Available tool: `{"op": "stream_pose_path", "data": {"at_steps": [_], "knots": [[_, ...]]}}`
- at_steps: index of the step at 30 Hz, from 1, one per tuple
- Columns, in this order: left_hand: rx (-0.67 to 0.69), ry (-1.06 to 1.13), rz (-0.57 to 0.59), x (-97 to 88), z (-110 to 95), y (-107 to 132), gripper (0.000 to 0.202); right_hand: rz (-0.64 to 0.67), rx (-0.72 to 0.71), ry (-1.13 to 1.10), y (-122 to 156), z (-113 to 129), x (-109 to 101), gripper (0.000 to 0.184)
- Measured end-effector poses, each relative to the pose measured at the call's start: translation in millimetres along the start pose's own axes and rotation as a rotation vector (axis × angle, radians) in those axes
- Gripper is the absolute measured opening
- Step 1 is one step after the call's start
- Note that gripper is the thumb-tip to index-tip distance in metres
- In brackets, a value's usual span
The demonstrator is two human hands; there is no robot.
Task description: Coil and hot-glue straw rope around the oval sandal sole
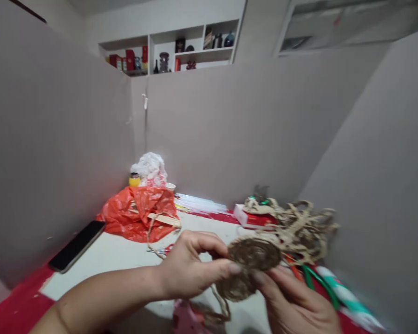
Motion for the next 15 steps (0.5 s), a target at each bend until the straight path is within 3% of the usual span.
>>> {"op": "stream_pose_path", "data": {"at_steps": [2,6,11,15], "knots": [[0.001,-0.008,0.034,2.1,-1.9,0.6,0.01,0.023,-0.024,0.013,0.0,17.2,6.6,0.009],[-0.011,0.004,0.091,4.8,0.5,0.1,0.011,0.019,-0.061,0.009,-0.7,33.4,12.6,0.023],[-0.028,-0.028,0.08,5.2,6.4,1.2,0.014,0.02,-0.059,0.018,-0.4,30.6,14.2,0.03],[-0.127,0.071,0.035,2.5,18.8,0.2,0.014,0.061,0.015,-0.045,-6.6,17.1,15.7,0.035]]}}
Point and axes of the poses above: each hand's wrist, its own y-axis away from the middle knuckle, its own x-axis out of the palm, z = x × y, the point moved 10 cm from there along -y, towards the middle knuckle, and after that the axes turned 4 degrees about x, right-handed, at the moved point
